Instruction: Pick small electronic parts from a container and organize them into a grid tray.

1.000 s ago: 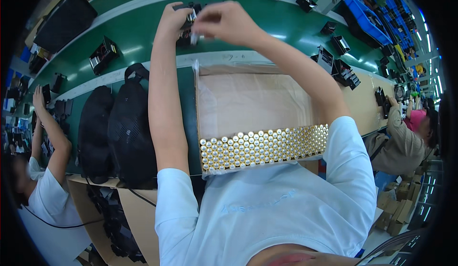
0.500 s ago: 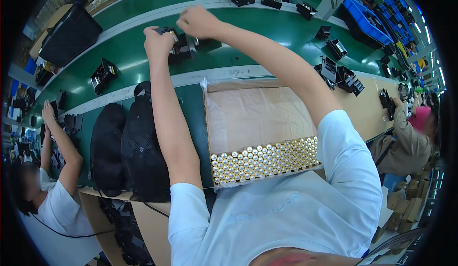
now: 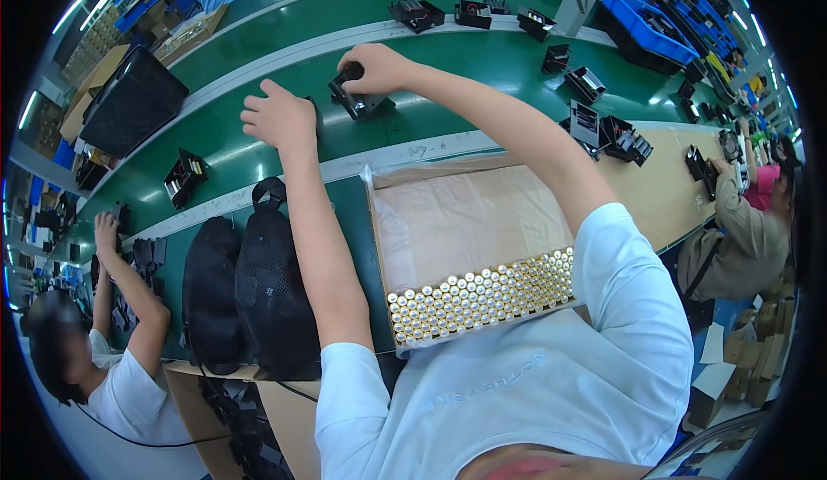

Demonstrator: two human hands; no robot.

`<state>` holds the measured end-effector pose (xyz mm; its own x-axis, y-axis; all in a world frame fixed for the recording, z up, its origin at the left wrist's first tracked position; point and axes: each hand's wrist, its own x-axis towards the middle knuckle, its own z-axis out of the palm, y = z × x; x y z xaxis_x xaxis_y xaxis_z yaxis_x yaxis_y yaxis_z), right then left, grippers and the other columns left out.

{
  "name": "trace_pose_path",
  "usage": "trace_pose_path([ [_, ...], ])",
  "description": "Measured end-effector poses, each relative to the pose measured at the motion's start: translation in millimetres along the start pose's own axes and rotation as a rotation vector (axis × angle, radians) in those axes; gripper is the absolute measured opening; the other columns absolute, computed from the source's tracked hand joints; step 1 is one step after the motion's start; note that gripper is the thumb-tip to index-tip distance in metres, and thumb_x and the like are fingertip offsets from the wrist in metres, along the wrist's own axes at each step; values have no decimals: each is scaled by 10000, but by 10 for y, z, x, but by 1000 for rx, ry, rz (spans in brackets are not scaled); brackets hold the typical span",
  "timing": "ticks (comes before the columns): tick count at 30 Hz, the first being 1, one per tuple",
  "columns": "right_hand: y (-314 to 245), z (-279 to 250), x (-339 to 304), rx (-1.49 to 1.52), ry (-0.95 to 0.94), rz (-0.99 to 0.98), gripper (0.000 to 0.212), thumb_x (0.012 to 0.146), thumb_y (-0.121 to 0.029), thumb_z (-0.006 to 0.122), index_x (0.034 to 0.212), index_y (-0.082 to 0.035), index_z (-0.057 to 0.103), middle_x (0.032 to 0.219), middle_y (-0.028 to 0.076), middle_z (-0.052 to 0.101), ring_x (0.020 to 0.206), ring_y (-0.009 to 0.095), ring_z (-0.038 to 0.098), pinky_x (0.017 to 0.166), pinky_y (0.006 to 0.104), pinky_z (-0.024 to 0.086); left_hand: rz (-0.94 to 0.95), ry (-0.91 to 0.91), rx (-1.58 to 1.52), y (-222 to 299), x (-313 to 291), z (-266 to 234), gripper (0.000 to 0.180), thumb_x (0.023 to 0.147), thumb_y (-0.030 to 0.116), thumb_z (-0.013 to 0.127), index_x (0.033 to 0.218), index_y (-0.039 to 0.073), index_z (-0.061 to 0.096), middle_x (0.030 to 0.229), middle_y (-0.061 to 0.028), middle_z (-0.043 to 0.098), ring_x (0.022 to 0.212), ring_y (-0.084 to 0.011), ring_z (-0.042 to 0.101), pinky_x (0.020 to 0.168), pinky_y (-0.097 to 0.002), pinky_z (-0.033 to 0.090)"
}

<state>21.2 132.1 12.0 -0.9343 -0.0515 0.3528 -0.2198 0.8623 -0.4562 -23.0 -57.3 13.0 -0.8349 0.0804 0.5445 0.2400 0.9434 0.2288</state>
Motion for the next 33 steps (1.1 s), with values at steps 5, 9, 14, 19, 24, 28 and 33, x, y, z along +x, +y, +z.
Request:
trace_pose_path([
  [5,102,-264,-613,65,108,-167,387,704,-190,692,1079,-102,659,1105,116,560,996,310,520,918,400,445,235,136,1,133,-34,119,322,774,79,573,1095,56,550,1077,-232,505,914,-368,477,797,-475,403],
  [9,147,-421,-976,4,87,-203,389,701,-154,704,1084,-114,647,1147,118,488,1039,306,461,945,387,419,372,-139,-280,246,-99,298,445,784,46,543,1226,93,536,1123,-251,529,950,-366,523,807,-438,436],
  [14,204,-551,-1282,-31,49,-198,383,704,-135,719,1080,-128,644,1155,111,445,1048,304,423,950,384,405,326,-672,-897,383,-98,309,543,803,8,526,1331,132,490,1190,-255,542,963,-306,569,812,-367,468],
  [19,189,-717,-1568,-19,17,-182,376,720,-122,723,1088,-127,648,1154,108,448,1035,295,439,927,376,420,223,-929,-1326,606,-198,-82,619,905,45,525,1471,155,300,1112,-184,606,850,-185,553,742,-284,467],
  [24,141,-943,-1745,40,-113,-146,367,734,-116,721,1095,-111,655,1138,109,497,977,277,495,879,354,454,475,-885,-963,765,-343,-121,342,958,194,515,1274,71,561,899,-71,597,774,-140,501,698,-248,428],
  [28,262,-1295,-1747,-40,-175,109,341,736,-118,714,1069,-64,665,1010,109,645,818,260,611,753,351,524,532,-924,-872,848,-413,-115,356,961,218,510,1275,59,559,951,-90,619,821,-165,539,742,-275,447],
  [33,726,-1557,-1812,-854,-167,590,226,777,-116,619,967,-33,707,910,142,707,751,324,678,631,428,545,612,-770,-747,807,-449,-38,392,947,228,530,1292,42,539,986,-113,629,852,-198,567,782,-300,469],
])
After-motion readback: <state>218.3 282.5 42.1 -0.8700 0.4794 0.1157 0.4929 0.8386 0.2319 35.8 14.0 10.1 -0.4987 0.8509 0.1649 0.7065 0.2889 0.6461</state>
